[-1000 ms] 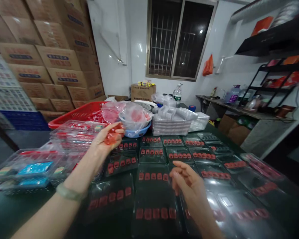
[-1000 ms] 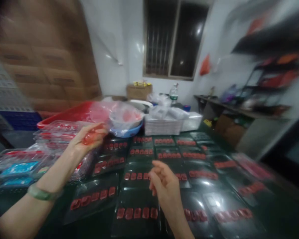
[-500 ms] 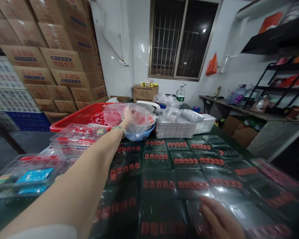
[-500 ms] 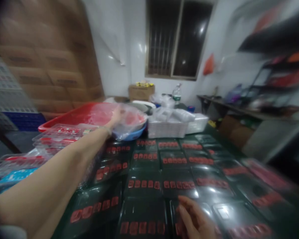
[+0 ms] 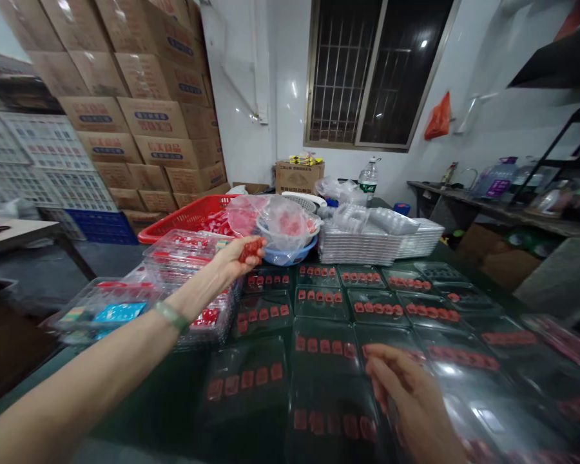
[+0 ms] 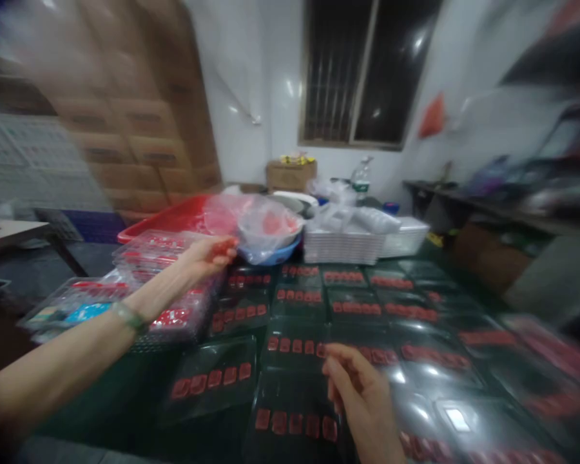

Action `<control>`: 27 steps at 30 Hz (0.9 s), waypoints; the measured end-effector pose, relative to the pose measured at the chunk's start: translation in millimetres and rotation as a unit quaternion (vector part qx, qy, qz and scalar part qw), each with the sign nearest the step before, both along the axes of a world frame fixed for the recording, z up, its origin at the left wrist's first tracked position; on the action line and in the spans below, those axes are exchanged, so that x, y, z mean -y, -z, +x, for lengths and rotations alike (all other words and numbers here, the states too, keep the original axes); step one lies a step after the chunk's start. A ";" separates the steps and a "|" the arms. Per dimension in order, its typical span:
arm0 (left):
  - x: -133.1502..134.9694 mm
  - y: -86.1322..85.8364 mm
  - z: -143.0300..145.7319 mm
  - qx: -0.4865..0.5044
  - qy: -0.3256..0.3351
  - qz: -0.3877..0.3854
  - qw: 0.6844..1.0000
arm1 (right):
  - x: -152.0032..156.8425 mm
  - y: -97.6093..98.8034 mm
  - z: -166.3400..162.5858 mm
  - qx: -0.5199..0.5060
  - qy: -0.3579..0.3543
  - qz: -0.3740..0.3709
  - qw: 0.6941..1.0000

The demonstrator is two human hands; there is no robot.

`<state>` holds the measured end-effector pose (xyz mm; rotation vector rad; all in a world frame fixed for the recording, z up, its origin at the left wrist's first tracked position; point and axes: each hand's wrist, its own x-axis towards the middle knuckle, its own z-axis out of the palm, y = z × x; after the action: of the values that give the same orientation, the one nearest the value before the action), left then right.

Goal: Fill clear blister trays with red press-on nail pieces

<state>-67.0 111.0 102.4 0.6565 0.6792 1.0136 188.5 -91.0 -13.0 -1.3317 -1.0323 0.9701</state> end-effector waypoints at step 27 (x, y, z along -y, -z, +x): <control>119.0 72.6 150.1 -0.178 0.316 0.149 0.920 | 4.2 -11.1 29.1 0.046 0.040 0.073 0.995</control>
<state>83.1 -7.9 29.8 1.2536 0.5664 0.3911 217.6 -95.2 -1.9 -1.2943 -1.0906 0.7656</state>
